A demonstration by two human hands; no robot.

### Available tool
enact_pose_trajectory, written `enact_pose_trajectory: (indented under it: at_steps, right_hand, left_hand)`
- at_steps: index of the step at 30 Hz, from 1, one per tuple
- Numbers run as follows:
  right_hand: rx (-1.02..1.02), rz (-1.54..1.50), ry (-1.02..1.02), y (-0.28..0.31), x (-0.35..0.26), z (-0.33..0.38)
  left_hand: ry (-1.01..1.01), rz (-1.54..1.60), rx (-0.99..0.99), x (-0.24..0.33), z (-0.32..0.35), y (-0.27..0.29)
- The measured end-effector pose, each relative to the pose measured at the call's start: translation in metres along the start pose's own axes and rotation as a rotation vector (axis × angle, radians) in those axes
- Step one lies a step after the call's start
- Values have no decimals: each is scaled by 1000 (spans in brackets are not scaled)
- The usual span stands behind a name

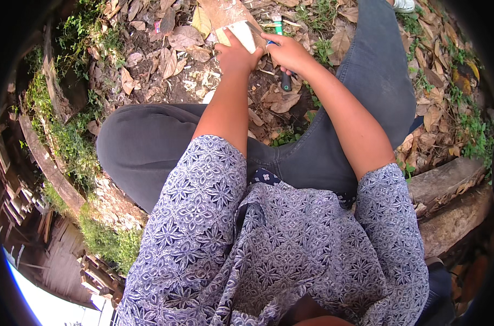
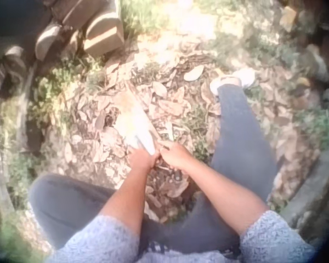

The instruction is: The person sits on the ground and uses a chisel and hammer to carve a small piece of wood. They repeatedly strike the chisel to remove wood shavings and shape the piece.

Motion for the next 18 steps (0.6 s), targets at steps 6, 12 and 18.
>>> enact_pose_trajectory:
  at_steps: [6, 12, 18]
  right_hand:
    - [-24, 114, -21, 1, -13, 0]
    - [3, 187, -19, -4, -24, -4]
    - [118, 111, -57, -22, -18, -40]
  left_hand:
    - [55, 22, -26, 0, 0, 0]
    - [54, 44, -20, 1, 0, 1]
    - [112, 87, -43, 9, 5, 7]
Point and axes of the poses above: each hand's wrist, its own z-axis away from the middle knuckle, its own y-axis out of the back of the hand, x = y × z, the point moved 4 cm from there along -z, towards the middle knuckle, and after that the axes turned 1 degree about x, right-handed, at the moved point
